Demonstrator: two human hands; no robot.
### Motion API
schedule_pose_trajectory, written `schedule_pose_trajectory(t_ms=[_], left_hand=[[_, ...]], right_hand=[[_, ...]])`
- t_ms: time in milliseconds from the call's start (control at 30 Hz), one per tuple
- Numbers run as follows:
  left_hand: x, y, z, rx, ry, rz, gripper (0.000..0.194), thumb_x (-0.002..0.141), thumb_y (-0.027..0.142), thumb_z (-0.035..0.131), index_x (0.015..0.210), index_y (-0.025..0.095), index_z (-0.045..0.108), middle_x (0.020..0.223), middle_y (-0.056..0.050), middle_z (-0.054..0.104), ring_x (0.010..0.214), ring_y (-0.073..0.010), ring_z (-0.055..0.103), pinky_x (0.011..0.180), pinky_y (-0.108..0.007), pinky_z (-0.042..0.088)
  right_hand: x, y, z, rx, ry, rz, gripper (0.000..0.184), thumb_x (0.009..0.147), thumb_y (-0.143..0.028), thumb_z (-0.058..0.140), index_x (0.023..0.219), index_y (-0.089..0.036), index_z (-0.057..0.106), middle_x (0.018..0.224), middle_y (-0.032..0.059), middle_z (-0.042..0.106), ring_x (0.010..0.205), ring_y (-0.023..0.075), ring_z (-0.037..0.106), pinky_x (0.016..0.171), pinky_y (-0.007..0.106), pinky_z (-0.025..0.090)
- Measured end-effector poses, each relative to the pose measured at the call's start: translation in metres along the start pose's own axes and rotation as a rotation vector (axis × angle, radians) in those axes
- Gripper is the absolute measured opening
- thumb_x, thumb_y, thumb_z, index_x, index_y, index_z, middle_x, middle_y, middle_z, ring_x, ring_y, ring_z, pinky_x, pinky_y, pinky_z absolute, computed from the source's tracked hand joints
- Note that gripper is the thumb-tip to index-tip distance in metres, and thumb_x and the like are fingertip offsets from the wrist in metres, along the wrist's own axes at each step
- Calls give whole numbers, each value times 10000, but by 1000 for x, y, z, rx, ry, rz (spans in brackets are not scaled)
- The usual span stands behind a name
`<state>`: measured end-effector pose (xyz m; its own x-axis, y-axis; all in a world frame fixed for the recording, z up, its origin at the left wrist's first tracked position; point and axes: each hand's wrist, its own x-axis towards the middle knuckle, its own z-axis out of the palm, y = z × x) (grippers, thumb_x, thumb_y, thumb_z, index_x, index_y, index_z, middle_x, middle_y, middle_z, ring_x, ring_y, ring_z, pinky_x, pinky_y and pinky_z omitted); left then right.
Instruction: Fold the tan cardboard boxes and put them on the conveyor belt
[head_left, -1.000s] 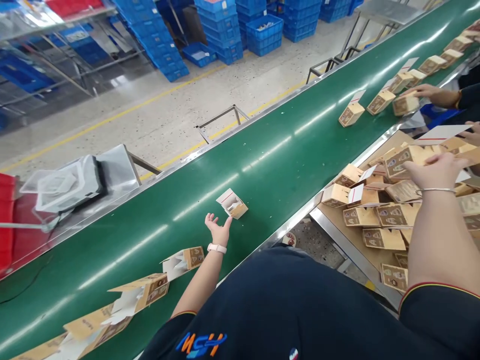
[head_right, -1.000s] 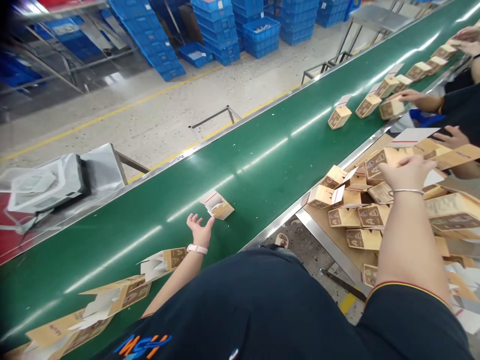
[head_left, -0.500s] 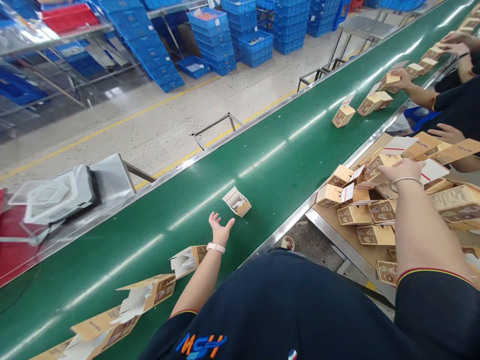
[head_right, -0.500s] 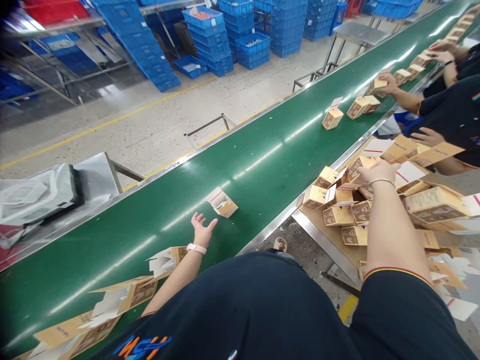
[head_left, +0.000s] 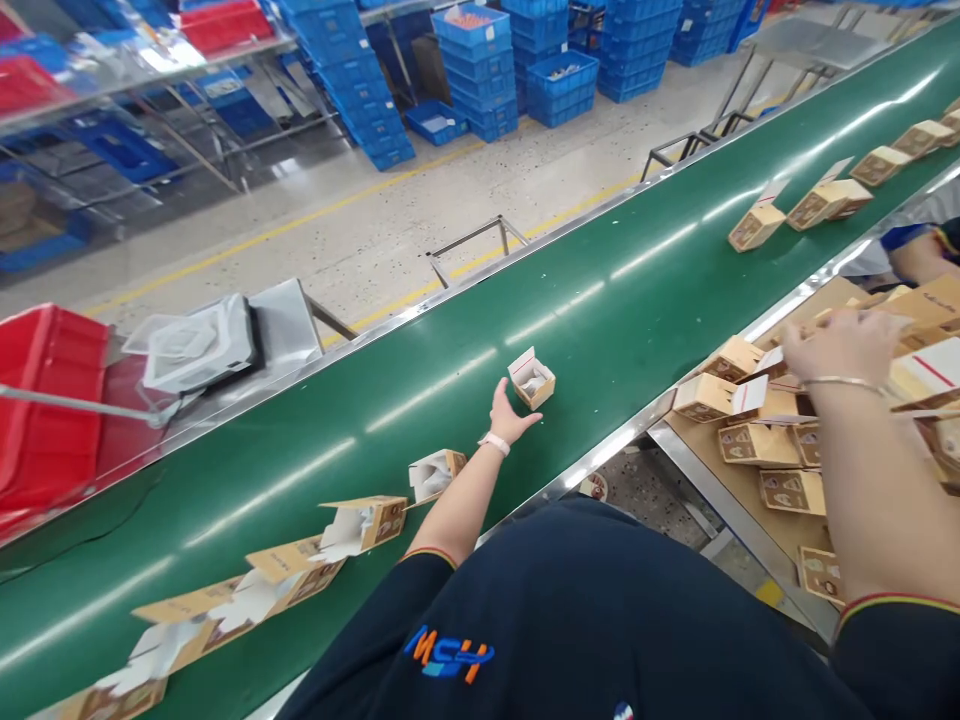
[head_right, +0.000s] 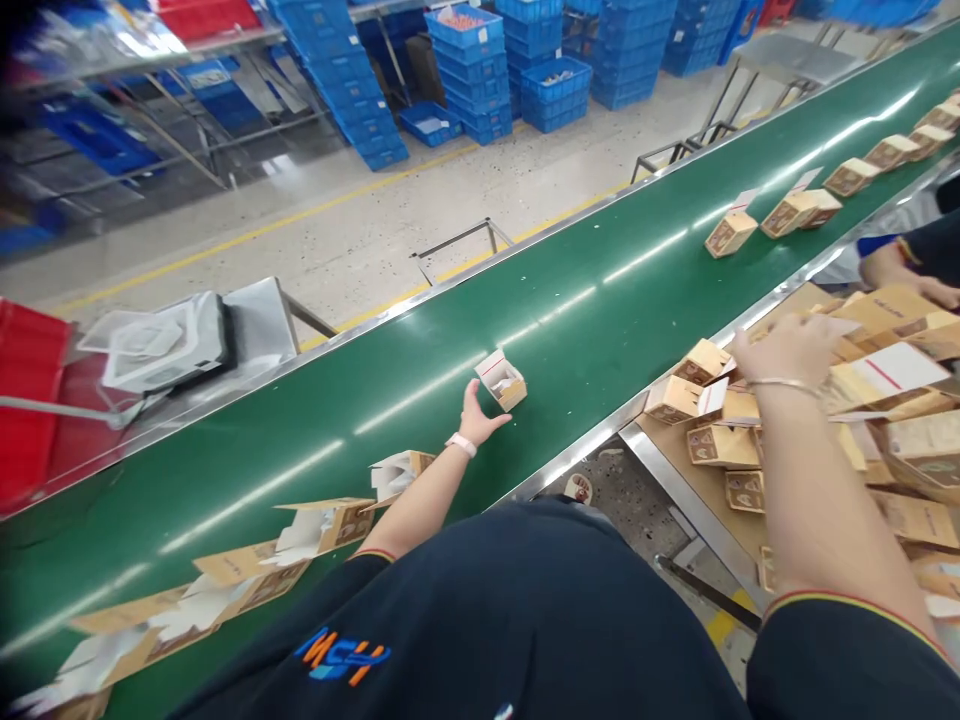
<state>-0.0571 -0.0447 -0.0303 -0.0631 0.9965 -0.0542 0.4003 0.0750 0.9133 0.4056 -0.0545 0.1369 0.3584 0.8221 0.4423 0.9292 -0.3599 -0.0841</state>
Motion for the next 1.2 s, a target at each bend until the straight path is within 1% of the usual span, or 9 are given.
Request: schedule_pose_trajectory(t_ms=[67, 167, 300, 433, 600, 767, 867, 1000, 1200], left_hand=[[4, 4, 16, -21, -28, 12, 877, 548, 230, 851, 1311, 203, 419, 1344, -131, 507, 1288, -300, 480, 1128, -485, 330], [3, 7, 30, 4, -87, 62, 601, 652, 226, 775, 1192, 187, 515, 1160, -106, 624, 1165, -268, 577, 1072, -477, 387], [-1, 13, 38, 53, -136, 115, 764, 578, 271, 830, 1263, 222, 495, 1352, -124, 525, 1310, -309, 458, 1112, -511, 322], [-2, 29, 56, 69, -245, 175, 1037, 490, 331, 882, 1392, 222, 383, 1455, -148, 421, 1373, -339, 371, 1135, -510, 290], [-7, 35, 71, 144, -152, 102, 1185, 471, 383, 886, 1460, 193, 262, 1516, -195, 301, 1434, -378, 225, 1161, -545, 206], [-30, 17, 63, 194, -4, 48, 1162, 515, 436, 862, 1460, 181, 236, 1540, -214, 236, 1452, -368, 194, 1152, -542, 214], [-50, 16, 81, 277, -10, 162, 1026, 586, 458, 823, 1425, 151, 317, 1534, -239, 261, 1458, -372, 181, 1125, -546, 235], [-56, 24, 107, 335, -74, 275, 580, 858, 360, 558, 1396, 197, 419, 1472, -190, 421, 1440, -308, 276, 1099, -510, 252], [-17, 31, 83, 424, -186, 375, 417, 869, 288, 527, 1284, 280, 566, 1378, -114, 555, 1405, -285, 354, 1075, -492, 251]], right_hand=[[-33, -50, 13, 246, -80, -164, 293, 799, -386, 582, 947, -134, 605, 1027, 196, 580, 1069, 352, 510, 926, 550, 409], [-94, -121, 51, 634, -423, -467, 377, 723, -421, 681, 1032, -219, 602, 1085, 131, 594, 1071, 333, 547, 974, 538, 436], [-137, -165, 111, 866, -501, -294, 952, 511, -465, 829, 1329, -212, 413, 1379, 166, 410, 1305, 386, 380, 1066, 582, 368], [-152, -171, 132, 1021, -498, -45, 1052, 537, -495, 804, 1395, -190, 276, 1330, 179, 441, 1182, 341, 510, 941, 523, 484], [-198, -169, 120, 1023, -580, 42, 620, 668, -558, 695, 1143, -209, 505, 947, 79, 594, 744, 235, 607, 695, 450, 552], [-186, -150, 133, 1095, -504, 56, 819, 627, -601, 715, 1287, -225, 407, 1297, 183, 467, 1107, 335, 556, 775, 488, 538], [-157, -149, 151, 1183, -612, -77, 918, 582, -621, 736, 1330, -250, 353, 1415, 176, 382, 1259, 366, 452, 901, 551, 482], [-153, -160, 158, 1200, -658, -211, 672, 701, -592, 657, 1229, -235, 445, 1230, 134, 549, 1151, 322, 544, 944, 542, 468], [-155, -162, 150, 1124, -406, -437, 505, 803, -459, 572, 1238, -221, 477, 1331, 152, 509, 1284, 315, 445, 1074, 559, 364]])
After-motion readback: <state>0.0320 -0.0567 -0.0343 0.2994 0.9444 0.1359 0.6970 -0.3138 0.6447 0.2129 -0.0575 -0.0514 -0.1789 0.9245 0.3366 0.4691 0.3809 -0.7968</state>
